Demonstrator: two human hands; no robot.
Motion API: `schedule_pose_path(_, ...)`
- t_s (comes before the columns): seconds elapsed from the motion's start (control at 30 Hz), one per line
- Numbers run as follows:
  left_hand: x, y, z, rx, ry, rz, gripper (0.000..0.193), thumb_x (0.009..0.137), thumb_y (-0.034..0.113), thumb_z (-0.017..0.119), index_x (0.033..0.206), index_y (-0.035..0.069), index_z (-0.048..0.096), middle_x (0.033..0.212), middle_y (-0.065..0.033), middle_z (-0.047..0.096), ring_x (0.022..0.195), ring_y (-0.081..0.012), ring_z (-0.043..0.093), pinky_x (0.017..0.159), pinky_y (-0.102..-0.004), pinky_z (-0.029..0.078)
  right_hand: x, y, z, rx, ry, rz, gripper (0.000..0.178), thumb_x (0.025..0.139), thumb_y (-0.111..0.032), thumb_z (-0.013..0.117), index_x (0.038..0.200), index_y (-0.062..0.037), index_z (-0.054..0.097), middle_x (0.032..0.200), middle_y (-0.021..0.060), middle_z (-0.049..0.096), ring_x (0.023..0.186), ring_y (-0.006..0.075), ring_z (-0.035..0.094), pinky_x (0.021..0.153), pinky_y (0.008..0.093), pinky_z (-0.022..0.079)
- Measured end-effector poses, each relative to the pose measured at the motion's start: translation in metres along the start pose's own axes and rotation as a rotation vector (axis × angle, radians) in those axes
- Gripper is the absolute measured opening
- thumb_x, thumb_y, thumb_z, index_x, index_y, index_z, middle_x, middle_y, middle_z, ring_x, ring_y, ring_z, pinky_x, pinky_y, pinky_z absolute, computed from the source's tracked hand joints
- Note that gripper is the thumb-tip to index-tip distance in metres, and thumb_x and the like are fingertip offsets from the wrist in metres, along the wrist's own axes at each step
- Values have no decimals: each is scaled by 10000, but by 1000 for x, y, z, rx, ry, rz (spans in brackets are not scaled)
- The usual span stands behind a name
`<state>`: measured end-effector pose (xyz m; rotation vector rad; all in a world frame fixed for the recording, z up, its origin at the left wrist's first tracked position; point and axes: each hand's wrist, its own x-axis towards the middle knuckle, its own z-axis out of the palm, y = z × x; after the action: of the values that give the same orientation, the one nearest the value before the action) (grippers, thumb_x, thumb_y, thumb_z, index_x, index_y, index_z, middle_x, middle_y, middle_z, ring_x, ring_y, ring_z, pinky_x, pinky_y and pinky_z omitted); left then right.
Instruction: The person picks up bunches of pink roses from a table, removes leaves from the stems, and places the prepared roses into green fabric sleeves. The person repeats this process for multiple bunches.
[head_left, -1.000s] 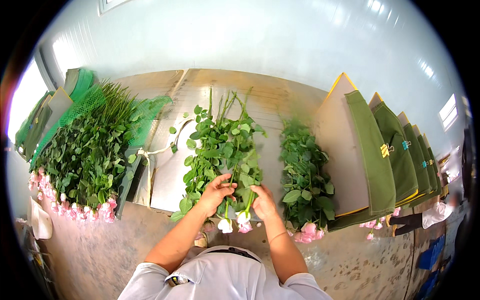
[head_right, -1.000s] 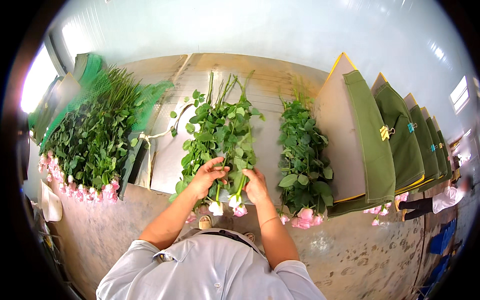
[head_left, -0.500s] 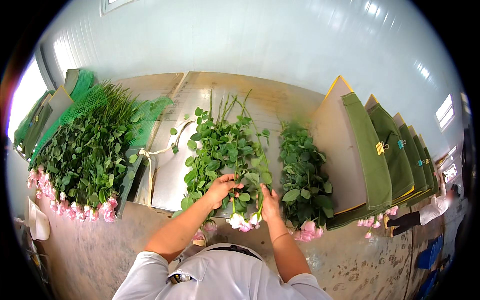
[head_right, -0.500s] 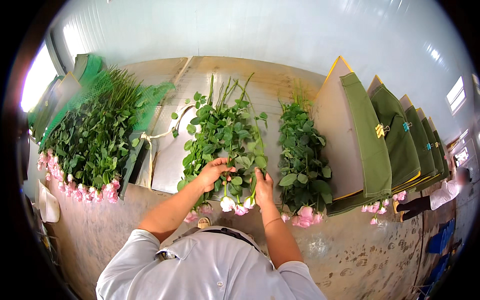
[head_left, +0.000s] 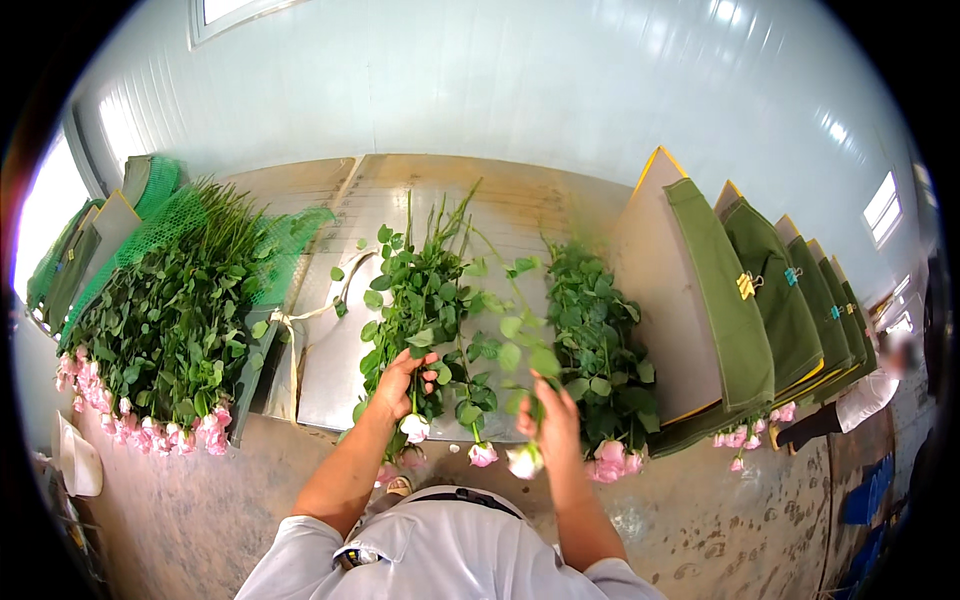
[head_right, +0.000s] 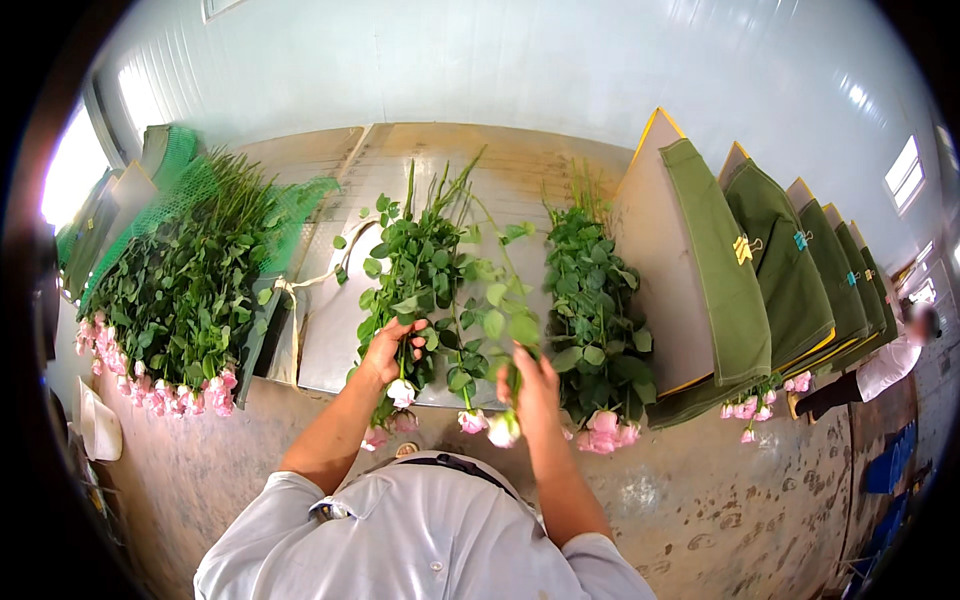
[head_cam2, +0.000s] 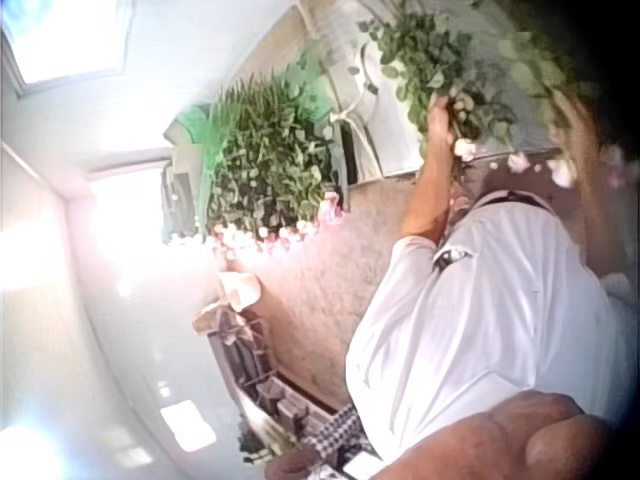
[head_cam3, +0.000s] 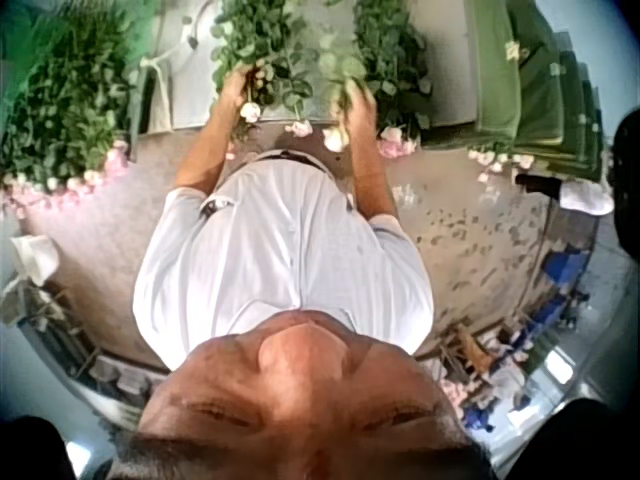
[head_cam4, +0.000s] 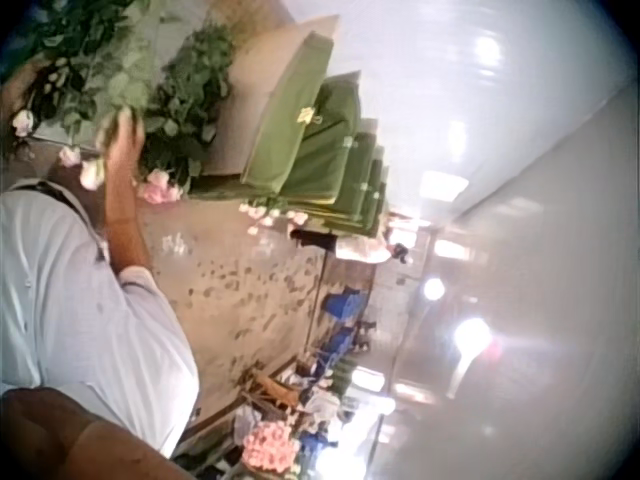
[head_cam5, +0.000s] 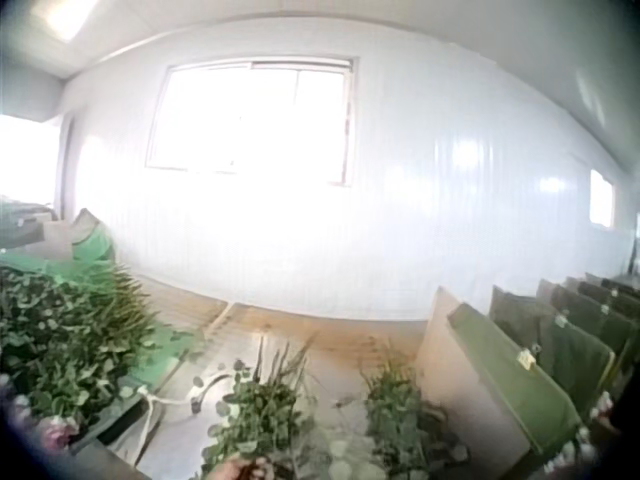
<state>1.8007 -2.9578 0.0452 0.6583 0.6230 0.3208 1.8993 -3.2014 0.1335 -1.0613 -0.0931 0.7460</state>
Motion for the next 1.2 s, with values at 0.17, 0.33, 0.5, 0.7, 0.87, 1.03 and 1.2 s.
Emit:
schedule_pose_path(0.17, 15, 1, -20, 16, 3, -16, 300, 940, 71, 400, 1239, 104, 398, 1063, -71, 638, 661, -137, 579, 530, -283, 494, -62, -40, -23, 67, -103, -180, 187, 949, -209, 497, 1030, -43, 523, 659, 88, 562, 458, 164, 518, 409, 278, 416)
schedule_pose_path(0.33, 16, 6, -16, 98, -4, -14, 285, 938, 71, 411, 1216, 108, 463, 1035, -63, 636, 659, -124, 566, 545, -276, 487, 4, 17, -36, -119, 79, -30, 260, 942, -217, 524, 1166, -84, 535, 709, 75, 582, 502, 156, 524, 442, 275, 423)
schedule_pose_path(0.5, -1, 38, 7, 150, -120, -33, 261, 935, 129, 485, 1194, 107, 459, 1026, -67, 624, 669, -135, 570, 546, -274, 483, 70, 61, -36, 3, 147, 144, 180, 933, -228, 537, 1088, -138, 544, 741, 55, 569, 563, 163, 508, 482, 298, 401)
schedule_pose_path(0.7, -20, 63, 23, 333, -175, -120, 415, 909, 293, 565, 1269, 154, 411, 1053, -53, 559, 672, -181, 582, 572, -308, 500, 80, 40, 1, 1, 68, 214, 215, 913, -238, 560, 1106, -144, 539, 757, 54, 561, 565, 184, 497, 517, 312, 409)
schedule_pose_path(0.87, -35, 74, 37, 218, -206, -101, 387, 886, 214, 571, 1257, 179, 466, 997, -22, 586, 603, -175, 577, 510, -336, 517, 109, -29, 48, 210, -25, 155, 177, 897, -230, 575, 997, -89, 532, 699, 59, 595, 511, 152, 538, 458, 280, 466)
schedule_pose_path(1.03, -42, 91, 75, 256, -269, 27, 255, 861, 196, 620, 1079, 112, 518, 922, -64, 616, 538, -159, 571, 456, -291, 504, 124, -93, 76, 388, -174, -41, 183, 937, -158, 435, 882, -39, 563, 722, 55, 587, 570, 151, 539, 492, 295, 460)
schedule_pose_path(1.2, -46, 91, 110, 364, -341, 113, 295, 847, 214, 625, 1070, 66, 502, 913, -65, 578, 560, -161, 576, 452, -285, 493, 115, -125, 70, 525, -335, -116, 282, 902, -150, 519, 1089, 59, 488, 779, 66, 609, 627, 171, 574, 562, 290, 497)
